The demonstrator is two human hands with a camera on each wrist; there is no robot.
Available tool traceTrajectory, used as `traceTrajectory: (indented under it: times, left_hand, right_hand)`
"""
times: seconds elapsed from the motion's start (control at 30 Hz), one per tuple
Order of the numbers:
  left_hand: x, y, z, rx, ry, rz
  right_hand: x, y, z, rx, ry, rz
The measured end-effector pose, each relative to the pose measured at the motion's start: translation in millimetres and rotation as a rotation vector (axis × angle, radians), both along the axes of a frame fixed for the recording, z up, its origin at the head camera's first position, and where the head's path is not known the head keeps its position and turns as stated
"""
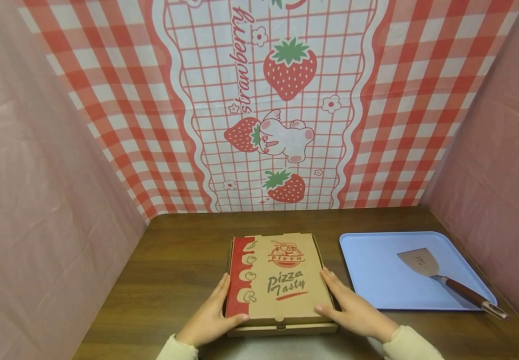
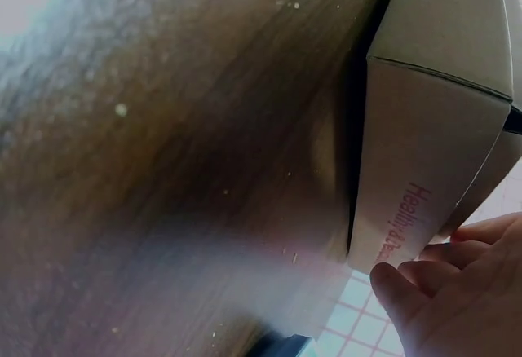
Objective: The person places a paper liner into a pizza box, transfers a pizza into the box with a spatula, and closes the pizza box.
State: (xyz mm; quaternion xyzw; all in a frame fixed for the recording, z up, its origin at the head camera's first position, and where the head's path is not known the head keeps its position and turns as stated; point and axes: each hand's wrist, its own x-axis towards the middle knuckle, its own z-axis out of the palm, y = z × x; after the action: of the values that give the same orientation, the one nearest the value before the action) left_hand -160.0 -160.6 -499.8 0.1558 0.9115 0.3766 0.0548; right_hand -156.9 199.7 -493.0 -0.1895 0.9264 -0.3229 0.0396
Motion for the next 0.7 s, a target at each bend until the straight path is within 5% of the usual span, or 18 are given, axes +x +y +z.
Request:
traceTrajectory:
  times: [0.7]
  left_hand:
    - [0.3, -3.0, 3.3, -0.055, 0.024, -0.053]
  right_hand:
    - [3.1, -3.3, -6.1, 0.125, 0.085, 0.005]
